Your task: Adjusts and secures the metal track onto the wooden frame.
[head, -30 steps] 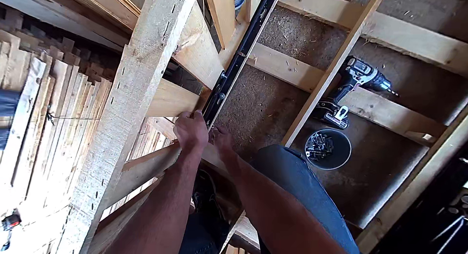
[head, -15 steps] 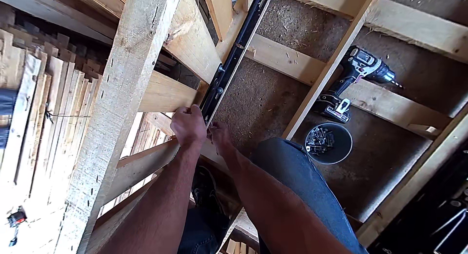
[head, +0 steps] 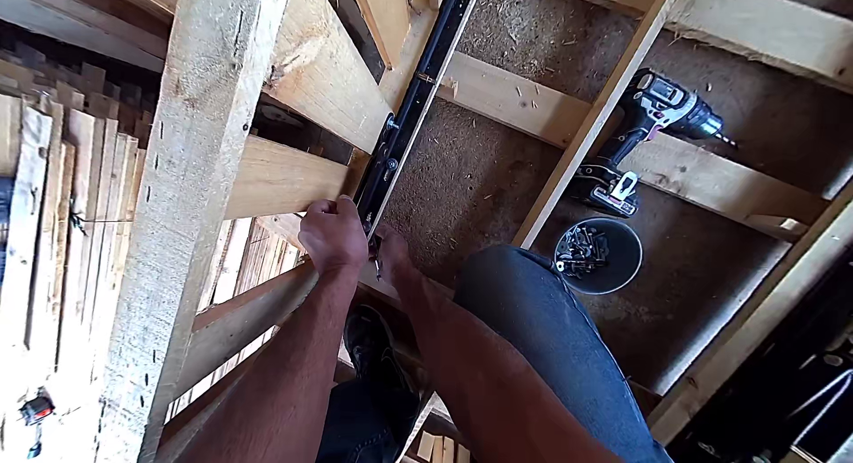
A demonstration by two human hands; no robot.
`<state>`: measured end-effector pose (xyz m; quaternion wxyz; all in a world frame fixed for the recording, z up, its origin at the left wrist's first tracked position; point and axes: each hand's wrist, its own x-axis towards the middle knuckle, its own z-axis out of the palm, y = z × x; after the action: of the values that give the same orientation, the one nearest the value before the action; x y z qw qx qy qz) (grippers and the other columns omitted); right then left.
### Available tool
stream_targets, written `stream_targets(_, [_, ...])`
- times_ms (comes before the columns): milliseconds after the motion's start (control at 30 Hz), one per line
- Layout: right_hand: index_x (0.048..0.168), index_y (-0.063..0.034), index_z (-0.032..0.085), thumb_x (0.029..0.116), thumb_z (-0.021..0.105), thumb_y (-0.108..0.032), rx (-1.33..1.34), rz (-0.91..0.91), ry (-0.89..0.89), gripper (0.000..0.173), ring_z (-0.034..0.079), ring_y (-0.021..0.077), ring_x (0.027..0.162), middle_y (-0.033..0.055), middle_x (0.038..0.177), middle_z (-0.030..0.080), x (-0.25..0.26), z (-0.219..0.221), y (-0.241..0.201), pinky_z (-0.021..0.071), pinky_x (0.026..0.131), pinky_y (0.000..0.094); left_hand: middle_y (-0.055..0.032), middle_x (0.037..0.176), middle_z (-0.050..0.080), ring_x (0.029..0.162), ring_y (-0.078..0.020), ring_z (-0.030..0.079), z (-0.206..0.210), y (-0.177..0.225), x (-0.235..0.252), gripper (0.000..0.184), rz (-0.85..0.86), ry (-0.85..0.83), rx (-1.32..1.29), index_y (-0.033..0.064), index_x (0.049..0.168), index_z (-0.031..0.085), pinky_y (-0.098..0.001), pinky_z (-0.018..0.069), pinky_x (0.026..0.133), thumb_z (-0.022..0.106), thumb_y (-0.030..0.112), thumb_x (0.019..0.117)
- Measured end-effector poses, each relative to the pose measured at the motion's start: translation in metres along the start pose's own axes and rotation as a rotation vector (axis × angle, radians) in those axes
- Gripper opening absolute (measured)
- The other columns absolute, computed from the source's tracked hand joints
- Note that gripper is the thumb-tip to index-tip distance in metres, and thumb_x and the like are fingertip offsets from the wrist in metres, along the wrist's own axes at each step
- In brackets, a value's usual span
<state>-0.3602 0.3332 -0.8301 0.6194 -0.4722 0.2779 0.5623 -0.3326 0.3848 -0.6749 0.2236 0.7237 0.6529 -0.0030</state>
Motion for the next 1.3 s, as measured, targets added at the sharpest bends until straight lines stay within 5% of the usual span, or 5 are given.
stream_targets(333, [0.107, -0.0117, 0.063, 0.1062, 0.017, -0.066, -0.069, -0.018, 0.023, 0.071, 0.049, 0.0153, 0.056, 0.0029, 0.071, 0.054, 0.002, 0.008, -0.005, 0.0423, 0.050, 0.0329, -0.0094, 0.078, 0.064, 0.077, -0.0262, 0.063, 0.001, 0.001, 0.000, 0.029, -0.010, 0.007, 0.020, 0.0084, 0.087, 0.066, -0.0513, 0.0477, 0.069, 0.058, 0.033, 0.1009])
stream_targets(567, [0.130, -0.0007, 0.065, 0.1084, 0.017, -0.061, -0.204, -0.246, 0.100, 0.080, 0.062, 0.0283, 0.123, 0.0205, 0.131, 0.066, -0.003, 0.011, -0.004, 0.0480, 0.104, 0.0528, -0.0084, 0.074, 0.062, 0.074, -0.0258, 0.062, 0.000, 0.003, 0.000, 0.030, -0.009, 0.005, 0.032, 0.0088, 0.082, 0.064, -0.0498, 0.0468, 0.067, 0.057, 0.031, 0.1014])
stream_targets(700, [0.117, 0.0000, 0.069, 0.1095, 0.018, -0.058, -0.293, -0.271, 0.129, 0.077, 0.066, 0.0280, 0.109, 0.0203, 0.112, 0.070, -0.002, 0.012, -0.008, 0.0507, 0.096, 0.0531, -0.0082, 0.074, 0.063, 0.073, -0.0252, 0.064, 0.000, 0.007, 0.000, 0.028, -0.034, -0.002, 0.054, 0.0096, 0.084, 0.065, -0.0494, 0.0482, 0.066, 0.058, 0.031, 0.1012])
stream_targets(867, [0.143, -0.0035, 0.056, 0.1103, 0.017, -0.055, -0.145, -0.331, 0.000, 0.072, 0.052, 0.0186, 0.137, 0.0145, 0.145, 0.058, -0.007, 0.014, -0.011, 0.0404, 0.117, 0.0434, -0.0093, 0.079, 0.066, 0.078, -0.0269, 0.066, -0.003, 0.010, 0.002, 0.027, -0.064, -0.053, 0.060, 0.0085, 0.090, 0.067, -0.0514, 0.0509, 0.069, 0.058, 0.031, 0.1007])
stream_targets(1300, [0.103, 0.0043, 0.067, 0.1113, 0.013, -0.051, -0.582, -0.299, 0.110, 0.078, 0.067, 0.0333, 0.088, 0.0220, 0.090, 0.067, -0.013, 0.005, -0.011, 0.0532, 0.081, 0.0562, -0.0087, 0.080, 0.065, 0.079, -0.0257, 0.065, -0.003, 0.010, 0.000, 0.024, -0.051, -0.046, 0.075, 0.0082, 0.089, 0.066, -0.0501, 0.0491, 0.070, 0.058, 0.028, 0.0994])
